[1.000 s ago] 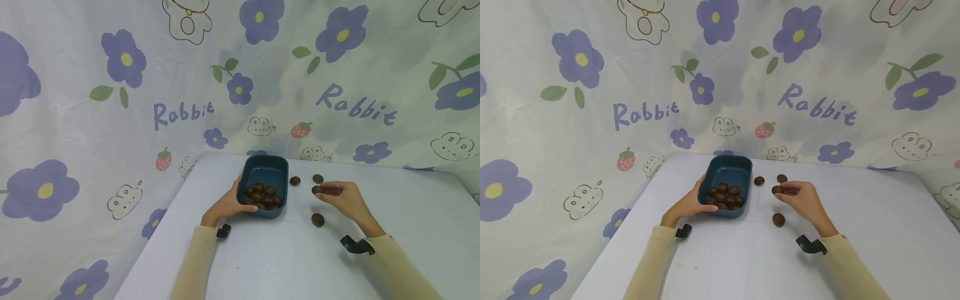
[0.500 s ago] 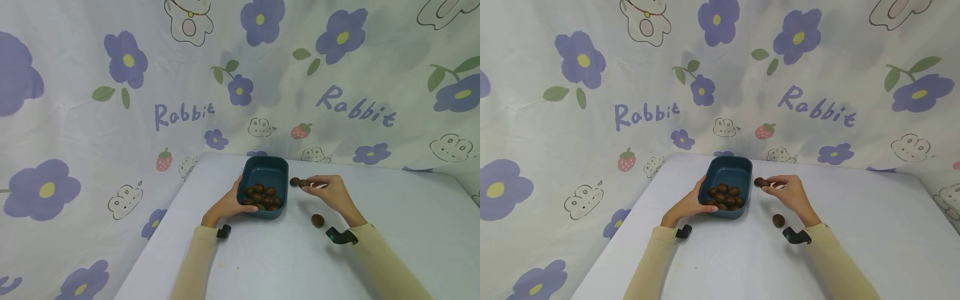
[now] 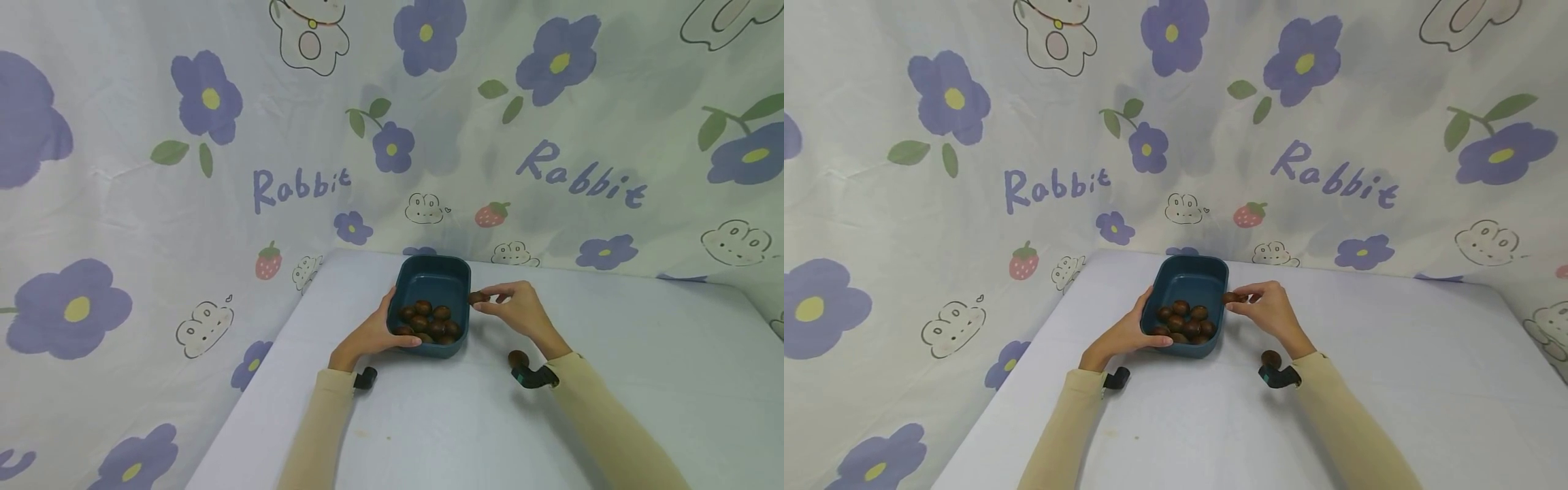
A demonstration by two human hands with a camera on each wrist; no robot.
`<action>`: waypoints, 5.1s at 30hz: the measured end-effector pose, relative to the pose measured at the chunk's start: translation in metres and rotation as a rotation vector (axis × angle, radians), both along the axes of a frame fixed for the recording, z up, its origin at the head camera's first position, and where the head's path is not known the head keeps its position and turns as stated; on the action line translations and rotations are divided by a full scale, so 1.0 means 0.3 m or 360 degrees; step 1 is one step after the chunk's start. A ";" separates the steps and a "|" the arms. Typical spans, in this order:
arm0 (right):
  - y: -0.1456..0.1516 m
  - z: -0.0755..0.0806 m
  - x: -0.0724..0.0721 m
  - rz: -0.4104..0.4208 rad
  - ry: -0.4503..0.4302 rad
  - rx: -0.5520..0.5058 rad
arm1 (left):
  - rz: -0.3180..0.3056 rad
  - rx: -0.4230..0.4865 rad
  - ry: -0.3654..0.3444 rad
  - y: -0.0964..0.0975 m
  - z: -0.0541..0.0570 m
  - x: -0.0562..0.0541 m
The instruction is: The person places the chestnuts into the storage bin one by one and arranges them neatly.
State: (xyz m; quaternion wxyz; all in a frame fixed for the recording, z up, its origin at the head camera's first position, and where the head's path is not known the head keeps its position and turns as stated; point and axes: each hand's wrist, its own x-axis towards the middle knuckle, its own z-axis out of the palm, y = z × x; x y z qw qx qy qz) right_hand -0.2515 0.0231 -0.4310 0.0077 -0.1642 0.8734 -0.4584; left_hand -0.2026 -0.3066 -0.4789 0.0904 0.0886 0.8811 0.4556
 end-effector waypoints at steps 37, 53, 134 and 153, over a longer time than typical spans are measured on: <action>-0.226 -0.026 -0.033 0.0141 0.0174 0.0815 | 0.0023 -0.0038 0.0005 -0.004 -0.011 -0.003; -0.244 -0.049 -0.053 0.0135 0.0066 0.0788 | 0.0014 -0.0003 -0.0022 0.001 0.000 0.001; 0.249 -0.176 0.205 0.0137 0.0041 0.0371 | 0.0000 0.0071 -0.0003 0.009 -0.010 -0.004; 0.214 -0.163 0.213 0.0085 0.0031 0.0463 | -0.0297 0.0326 0.0271 0.016 -0.028 -0.041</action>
